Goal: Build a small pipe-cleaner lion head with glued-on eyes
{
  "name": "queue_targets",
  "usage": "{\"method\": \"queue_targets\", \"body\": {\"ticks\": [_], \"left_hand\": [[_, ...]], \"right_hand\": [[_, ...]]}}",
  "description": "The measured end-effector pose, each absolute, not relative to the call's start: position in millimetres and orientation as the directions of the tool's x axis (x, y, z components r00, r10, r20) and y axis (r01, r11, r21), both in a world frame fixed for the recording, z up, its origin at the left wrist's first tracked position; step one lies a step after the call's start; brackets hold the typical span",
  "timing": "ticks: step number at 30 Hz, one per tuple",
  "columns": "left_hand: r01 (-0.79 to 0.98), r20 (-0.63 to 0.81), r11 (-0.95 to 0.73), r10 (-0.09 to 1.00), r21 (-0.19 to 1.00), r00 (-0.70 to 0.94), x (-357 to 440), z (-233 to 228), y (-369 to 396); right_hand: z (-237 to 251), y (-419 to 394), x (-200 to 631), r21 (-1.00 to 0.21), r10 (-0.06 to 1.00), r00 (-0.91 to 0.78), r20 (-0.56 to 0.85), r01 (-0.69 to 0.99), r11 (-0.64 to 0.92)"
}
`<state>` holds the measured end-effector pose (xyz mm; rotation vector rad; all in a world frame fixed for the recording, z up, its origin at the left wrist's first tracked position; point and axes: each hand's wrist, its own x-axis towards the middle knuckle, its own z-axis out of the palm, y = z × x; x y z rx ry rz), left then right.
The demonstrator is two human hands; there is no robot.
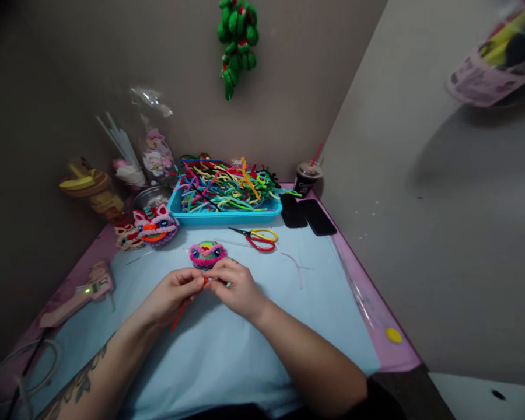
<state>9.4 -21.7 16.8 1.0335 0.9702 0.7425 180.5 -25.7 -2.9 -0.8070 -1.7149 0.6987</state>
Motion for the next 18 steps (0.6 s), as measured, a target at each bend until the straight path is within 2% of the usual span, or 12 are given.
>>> {"method": "queue_targets", "body": {"ticks": [10, 18], "left_hand": [[-0.035, -0.367, 0.404, 0.86, 0.914, 0.355, 12.2, 15.8, -23.9], [0.052, -0.397, 0.414, 0.82, 0.909, 0.413, 3.8, 16.9, -20.3]], "right_hand": [[-3.7, -26.9, 179.5, -0.791, 0.808, -0.198, 0.555, 0.176, 0.586], [-2.1, -21.2, 187.6, -0.783, 0.792, -0.26, 0.552, 0.166, 0.6]]}}
